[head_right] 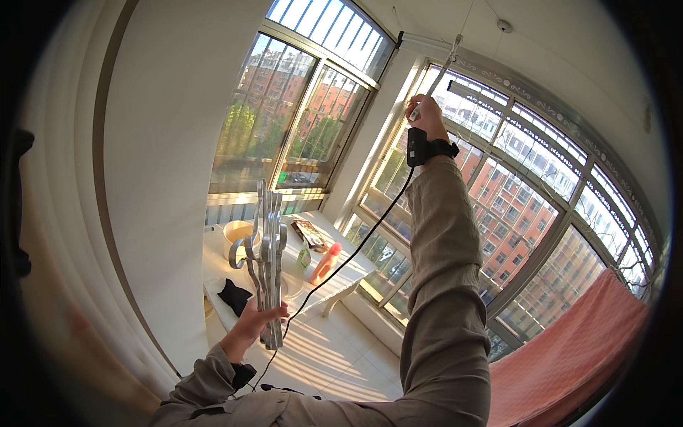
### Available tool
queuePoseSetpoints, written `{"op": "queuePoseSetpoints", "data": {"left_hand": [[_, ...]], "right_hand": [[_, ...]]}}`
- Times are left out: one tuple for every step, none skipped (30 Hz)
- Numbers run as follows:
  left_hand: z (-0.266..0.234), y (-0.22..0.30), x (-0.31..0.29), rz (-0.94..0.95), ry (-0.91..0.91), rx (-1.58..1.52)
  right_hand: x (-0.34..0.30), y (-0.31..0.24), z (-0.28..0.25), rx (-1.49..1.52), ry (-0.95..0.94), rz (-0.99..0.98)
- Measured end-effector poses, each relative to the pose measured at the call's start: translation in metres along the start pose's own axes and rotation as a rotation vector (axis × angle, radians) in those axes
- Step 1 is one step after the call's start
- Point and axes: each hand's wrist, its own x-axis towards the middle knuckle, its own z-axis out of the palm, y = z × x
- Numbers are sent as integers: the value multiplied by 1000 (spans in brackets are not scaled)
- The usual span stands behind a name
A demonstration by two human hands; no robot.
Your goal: The person removes socks from a clothesline on a balcony, walks into a bedroom, and folds each sock before placing them into a white storage box on a red bed. The person then returns to the balcony, collects several empty hangers from the line, and places them on a sofa in the living room.
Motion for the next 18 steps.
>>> {"op": "queuePoseSetpoints", "data": {"left_hand": [[0, 2, 0, -41, 29, -27], [1, 4, 2, -21, 42, -32], [3, 7, 4, -15, 48, -42], [6, 9, 7, -22, 68, -47], [10, 12, 11, -1, 59, -65], [15, 14, 14, -1, 60, -75], [21, 16, 19, -4, 56, -84], [29, 17, 24, -6, 46, -93], [36, 18, 30, -37, 26, -72], [45, 17, 36, -32, -6, -76], [55, 14, 41, -42, -35, -77], [67, 8, 46, -57, -72, -75], [80, -1, 48, -33, -88, -116], [94, -11, 50, -73, -104, -117], [108, -24, 49, -91, -143, -149], [122, -39, 45, -77, -222, -224], [137, -55, 42, -187, -223, -194], [153, -73, 35, -230, -276, -210]], "right_hand": [[-8, 6, -6, -6, -11, -27], [-20, 12, -12, -5, 11, -52], [-35, 22, -15, 12, 28, -65], [-55, 32, -20, -39, 64, -64], [-80, 47, -27, -129, 62, -88], [-110, 64, -37, -235, 48, -81], [-145, 89, -47, -334, 35, -135], [-184, 114, -60, -412, -44, -139], [-226, 138, -75, -461, -126, -117], [-270, 160, -91, -456, -180, -12], [-312, 185, -103, -503, -158, 73], [-356, 205, -119, -513, -197, 139], [-394, 222, -133, -568, -208, 248], [-430, 232, -149, -541, -213, 310], [-461, 246, -161, -556, -193, 239], [-488, 255, -174, -555, -170, 183], [-513, 258, -189, -658, -170, 200], [-535, 258, -207, -786, -116, 336]]}}
